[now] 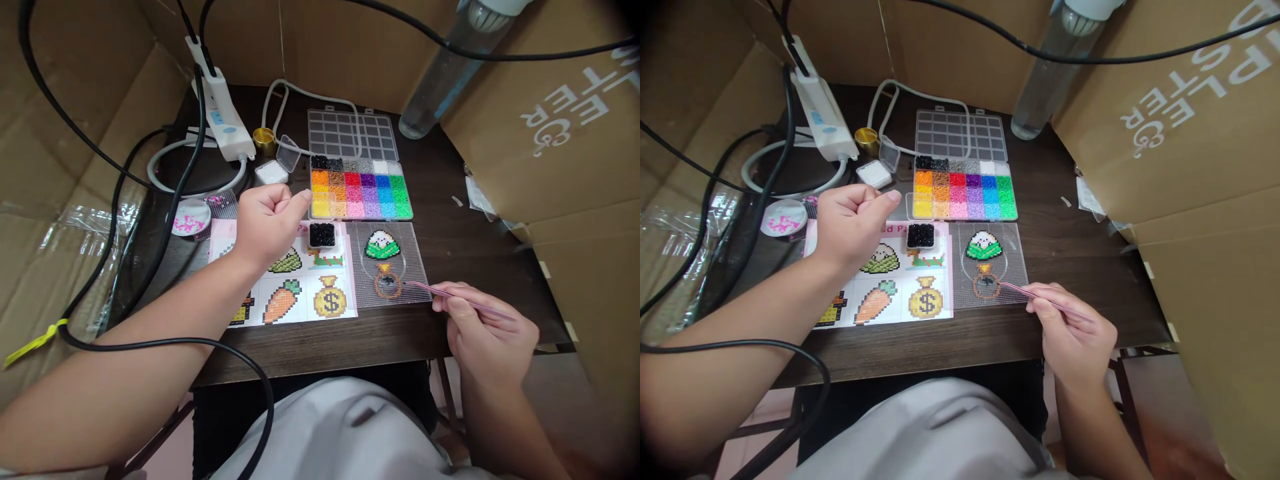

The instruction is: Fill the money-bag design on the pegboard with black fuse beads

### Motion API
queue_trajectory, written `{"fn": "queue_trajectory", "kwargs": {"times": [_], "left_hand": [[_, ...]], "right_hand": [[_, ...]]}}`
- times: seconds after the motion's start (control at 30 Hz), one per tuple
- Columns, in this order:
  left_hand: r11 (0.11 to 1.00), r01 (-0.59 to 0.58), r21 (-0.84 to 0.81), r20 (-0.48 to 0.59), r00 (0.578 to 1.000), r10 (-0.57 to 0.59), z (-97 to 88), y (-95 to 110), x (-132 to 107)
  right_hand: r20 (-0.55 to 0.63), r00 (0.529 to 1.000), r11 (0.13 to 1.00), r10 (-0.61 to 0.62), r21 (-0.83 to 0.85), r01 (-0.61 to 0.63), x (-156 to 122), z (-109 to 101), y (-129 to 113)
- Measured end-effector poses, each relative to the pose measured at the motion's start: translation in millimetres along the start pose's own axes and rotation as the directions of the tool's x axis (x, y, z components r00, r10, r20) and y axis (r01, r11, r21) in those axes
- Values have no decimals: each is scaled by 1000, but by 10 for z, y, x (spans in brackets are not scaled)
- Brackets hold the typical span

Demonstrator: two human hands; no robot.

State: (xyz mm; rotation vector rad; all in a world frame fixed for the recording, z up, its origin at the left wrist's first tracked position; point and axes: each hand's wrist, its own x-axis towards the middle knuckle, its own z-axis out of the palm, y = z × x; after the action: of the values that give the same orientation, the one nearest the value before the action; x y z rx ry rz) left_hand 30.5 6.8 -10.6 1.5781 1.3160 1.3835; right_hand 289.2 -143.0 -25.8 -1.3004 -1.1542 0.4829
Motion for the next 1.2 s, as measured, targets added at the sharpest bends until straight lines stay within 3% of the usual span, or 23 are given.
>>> {"fn": "queue_trajectory", "kwargs": {"times": [0.23,0.6,0.77,0.97,1.2], "left_hand": [[1000,-27,7,-9,1000,27,8,-5,3],[999,-31,-18,-12,999,31,3,-77,28],[999,-31,-9,-20,999,31,6,-74,23],[1000,-24,-9,-22,999,24,12,-31,12],[999,-41,-9,-15,999,41,8,-51,19]], "right_hand": [[-78,992,995,95,-36,-98,-60,26,153],[-42,997,998,67,12,-66,-59,8,217],[13,1000,1000,12,-1,-12,-49,18,196],[161,987,999,-28,-30,33,-38,10,116],[181,982,997,-43,-56,54,-33,10,109]]}}
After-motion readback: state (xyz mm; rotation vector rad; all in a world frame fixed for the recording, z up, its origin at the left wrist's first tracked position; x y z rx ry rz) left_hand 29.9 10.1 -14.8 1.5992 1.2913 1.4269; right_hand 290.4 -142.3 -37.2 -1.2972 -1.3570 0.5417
